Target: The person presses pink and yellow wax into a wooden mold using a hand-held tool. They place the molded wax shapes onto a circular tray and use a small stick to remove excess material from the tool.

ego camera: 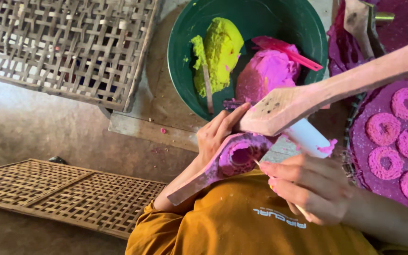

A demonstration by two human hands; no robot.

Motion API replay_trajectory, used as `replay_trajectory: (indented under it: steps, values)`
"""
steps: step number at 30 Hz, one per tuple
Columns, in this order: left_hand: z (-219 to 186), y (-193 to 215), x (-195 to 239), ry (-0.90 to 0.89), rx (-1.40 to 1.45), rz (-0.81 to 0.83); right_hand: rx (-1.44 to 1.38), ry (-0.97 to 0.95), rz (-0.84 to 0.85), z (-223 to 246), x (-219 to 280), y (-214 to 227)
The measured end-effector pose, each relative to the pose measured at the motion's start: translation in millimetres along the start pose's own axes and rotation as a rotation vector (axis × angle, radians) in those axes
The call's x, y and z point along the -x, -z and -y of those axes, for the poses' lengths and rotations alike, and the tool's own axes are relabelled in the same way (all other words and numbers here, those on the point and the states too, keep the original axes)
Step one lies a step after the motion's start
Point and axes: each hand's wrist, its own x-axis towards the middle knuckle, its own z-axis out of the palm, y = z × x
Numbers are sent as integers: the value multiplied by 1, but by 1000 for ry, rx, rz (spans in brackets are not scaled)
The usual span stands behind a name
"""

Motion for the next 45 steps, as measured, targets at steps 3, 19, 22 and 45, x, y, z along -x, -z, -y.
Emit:
replay_trajectory:
  steps: [3, 19, 22, 45]
  values:
    - [0, -1, 2, -4, -2, -7, -18, 0, 15, -2, 4, -6]
    - [4, -4, -1, -60, 4, -5, -45, 25, 22, -1, -4, -14]
    - [5, -5, -2, -73, 19, 1, 26, 34, 55, 1, -6, -16]
    - [11, -17, -9, 69, 180, -18, -7, 89, -103, -10, -1, -15]
